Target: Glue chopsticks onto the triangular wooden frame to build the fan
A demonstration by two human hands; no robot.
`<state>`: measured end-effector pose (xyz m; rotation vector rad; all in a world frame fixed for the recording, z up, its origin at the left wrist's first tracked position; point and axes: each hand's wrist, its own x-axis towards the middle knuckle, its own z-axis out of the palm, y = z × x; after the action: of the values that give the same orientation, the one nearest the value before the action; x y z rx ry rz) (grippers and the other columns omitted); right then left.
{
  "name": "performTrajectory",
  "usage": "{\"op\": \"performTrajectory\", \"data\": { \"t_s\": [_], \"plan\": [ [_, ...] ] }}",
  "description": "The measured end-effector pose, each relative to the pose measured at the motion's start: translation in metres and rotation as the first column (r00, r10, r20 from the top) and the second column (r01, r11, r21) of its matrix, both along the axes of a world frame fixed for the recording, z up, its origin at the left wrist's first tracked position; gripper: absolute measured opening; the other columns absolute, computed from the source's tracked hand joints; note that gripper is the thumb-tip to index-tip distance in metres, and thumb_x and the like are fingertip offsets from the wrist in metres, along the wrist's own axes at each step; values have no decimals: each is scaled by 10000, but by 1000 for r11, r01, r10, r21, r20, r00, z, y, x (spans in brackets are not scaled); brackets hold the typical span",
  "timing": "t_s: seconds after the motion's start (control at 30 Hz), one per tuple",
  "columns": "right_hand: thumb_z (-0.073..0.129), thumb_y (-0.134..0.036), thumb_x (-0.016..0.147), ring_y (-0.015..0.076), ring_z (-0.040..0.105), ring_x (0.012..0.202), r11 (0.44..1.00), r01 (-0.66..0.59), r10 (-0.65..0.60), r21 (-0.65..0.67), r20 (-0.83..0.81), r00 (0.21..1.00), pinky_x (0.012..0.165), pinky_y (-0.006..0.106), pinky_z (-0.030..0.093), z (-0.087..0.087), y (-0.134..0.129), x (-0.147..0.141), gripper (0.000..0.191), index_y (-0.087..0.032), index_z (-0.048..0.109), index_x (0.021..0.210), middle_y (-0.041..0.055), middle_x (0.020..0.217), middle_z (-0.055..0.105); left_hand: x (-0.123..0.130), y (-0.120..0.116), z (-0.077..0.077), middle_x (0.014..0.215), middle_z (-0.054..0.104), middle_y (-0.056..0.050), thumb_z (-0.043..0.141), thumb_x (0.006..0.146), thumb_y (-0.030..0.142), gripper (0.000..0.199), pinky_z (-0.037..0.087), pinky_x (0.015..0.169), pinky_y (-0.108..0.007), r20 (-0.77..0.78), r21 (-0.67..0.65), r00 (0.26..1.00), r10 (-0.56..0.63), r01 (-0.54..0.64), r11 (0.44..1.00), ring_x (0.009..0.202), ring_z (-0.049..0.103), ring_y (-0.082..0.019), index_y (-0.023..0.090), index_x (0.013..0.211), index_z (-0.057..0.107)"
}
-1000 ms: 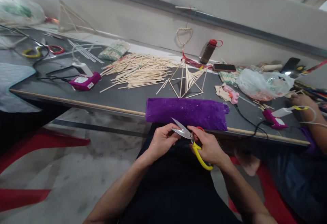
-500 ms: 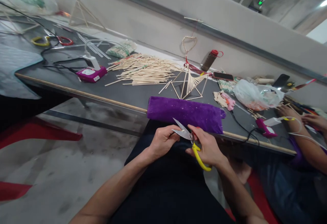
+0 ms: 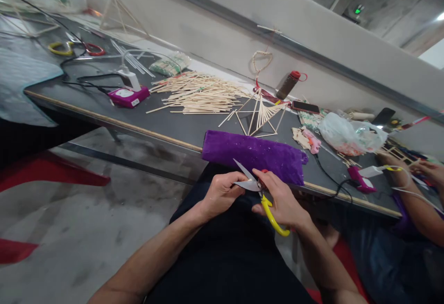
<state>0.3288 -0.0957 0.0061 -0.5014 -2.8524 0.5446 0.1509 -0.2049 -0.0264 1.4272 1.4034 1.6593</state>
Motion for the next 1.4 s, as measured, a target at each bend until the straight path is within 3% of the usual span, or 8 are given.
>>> {"op": "performTrajectory", "data": {
  "t_s": [0.23, 0.53, 0.83, 0.9, 1.0, 1.1, 1.23, 1.4],
  "plan": [
    [619, -253, 802, 229, 534, 955, 999, -5, 4, -47, -6, 1000, 850, 382, 471, -5, 0, -3, 600, -194, 416, 1364, 95, 1061, 540, 1, 3, -11, 772, 719, -62, 571, 857, 233, 147, 496, 628, -241, 8, 95, 1000, 14, -15, 995, 639, 641, -147, 155, 851, 695],
    [559, -114, 705, 226, 523, 933, 1000, 10, -10, -8, 5, 1000, 833, 371, 462, -15, 5, -2, 636, -180, 453, 1329, 84, 1023, 533, 2, 5, -17, 762, 708, -45, 593, 839, 157, 85, 470, 621, -215, -37, 138, 998, 44, -39, 990, 643, 629, -128, 156, 818, 676],
    [571, -150, 745, 238, 565, 951, 997, 11, -10, 77, -6, 1000, 824, 378, 486, -18, 11, -11, 629, -204, 439, 1358, 94, 1066, 579, -1, 5, -14, 620, 581, 28, 618, 792, 177, 45, 384, 491, -186, 161, -47, 984, 79, -73, 996, 489, 481, -76, 149, 813, 646],
    [589, -201, 779, 242, 575, 968, 996, 16, -14, 84, -21, 1000, 842, 389, 490, -15, 9, -15, 636, -201, 403, 1388, 100, 1075, 589, -3, 3, -12, 632, 592, 21, 616, 802, 187, 50, 394, 508, -183, 152, -27, 984, 94, -91, 996, 521, 503, -82, 150, 798, 649],
    [664, -296, 763, 245, 593, 1019, 992, 128, -126, 13, -103, 987, 906, 410, 482, -10, 5, -19, 728, -179, 333, 1402, 119, 1146, 592, -7, 1, -9, 700, 641, -9, 616, 820, 205, 75, 431, 569, -193, 111, 39, 986, 122, -127, 991, 612, 562, -107, 149, 799, 661],
    [720, -322, 700, 239, 611, 1029, 968, 239, -247, -77, -136, 959, 909, 400, 485, -7, 0, -22, 730, -183, 367, 1324, 111, 1162, 603, -8, -1, -8, 711, 653, -19, 612, 833, 212, 87, 444, 585, -202, 96, 75, 984, 153, -160, 984, 625, 576, -114, 147, 808, 666],
    [721, -327, 678, 245, 626, 1002, 951, 295, -304, -93, -104, 947, 873, 400, 490, -5, -2, -25, 638, -184, 433, 1230, 99, 1120, 633, -8, 0, -11, 710, 659, -20, 625, 835, 213, 82, 450, 580, -208, 105, 93, 975, 194, -204, 975, 607, 580, -115, 147, 830, 673],
    [715, -332, 686, 223, 617, 902, 974, 226, -227, -23, -119, 967, 821, 370, 483, -4, 2, -29, 464, -164, 523, 1073, 80, 997, 638, -8, 1, -14, 709, 667, -23, 631, 837, 219, 81, 457, 576, -212, 78, 84, 968, 237, -243, 966, 601, 586, -118, 150, 851, 670]
  ]
}}
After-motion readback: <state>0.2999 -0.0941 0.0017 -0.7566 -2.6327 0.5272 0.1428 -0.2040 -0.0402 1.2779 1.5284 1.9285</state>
